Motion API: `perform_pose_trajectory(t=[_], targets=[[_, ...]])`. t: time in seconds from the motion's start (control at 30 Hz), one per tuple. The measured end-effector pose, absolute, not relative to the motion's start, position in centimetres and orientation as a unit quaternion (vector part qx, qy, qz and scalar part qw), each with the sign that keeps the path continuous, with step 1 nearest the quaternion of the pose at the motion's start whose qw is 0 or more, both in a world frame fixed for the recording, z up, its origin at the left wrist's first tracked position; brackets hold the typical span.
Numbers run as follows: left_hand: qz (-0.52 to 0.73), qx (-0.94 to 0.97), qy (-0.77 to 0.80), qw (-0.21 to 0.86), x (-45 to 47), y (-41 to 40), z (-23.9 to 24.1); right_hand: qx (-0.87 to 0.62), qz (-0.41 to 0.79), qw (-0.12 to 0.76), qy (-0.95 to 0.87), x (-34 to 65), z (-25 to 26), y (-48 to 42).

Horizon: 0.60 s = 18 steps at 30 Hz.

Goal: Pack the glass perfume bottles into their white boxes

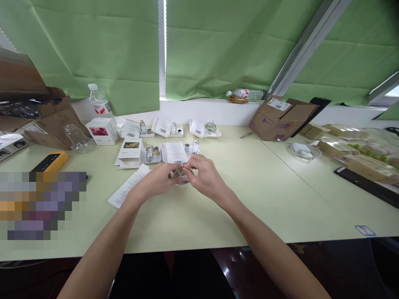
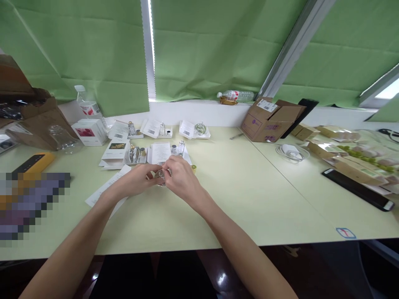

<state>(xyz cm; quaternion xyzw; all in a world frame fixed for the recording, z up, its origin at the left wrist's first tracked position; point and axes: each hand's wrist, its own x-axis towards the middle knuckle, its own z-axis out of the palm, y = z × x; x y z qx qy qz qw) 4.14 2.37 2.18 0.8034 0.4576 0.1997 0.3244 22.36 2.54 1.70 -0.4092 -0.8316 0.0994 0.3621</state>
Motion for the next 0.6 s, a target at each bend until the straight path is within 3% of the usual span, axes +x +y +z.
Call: perform_pose_trajectory(t=[0.6], targets=[[0.203, 0.794, 0.462, 0.34, 4.15, 2.28, 2.22, -0.414, 0.081, 0.373, -0.826, 22.79, 1.11, 2.33]])
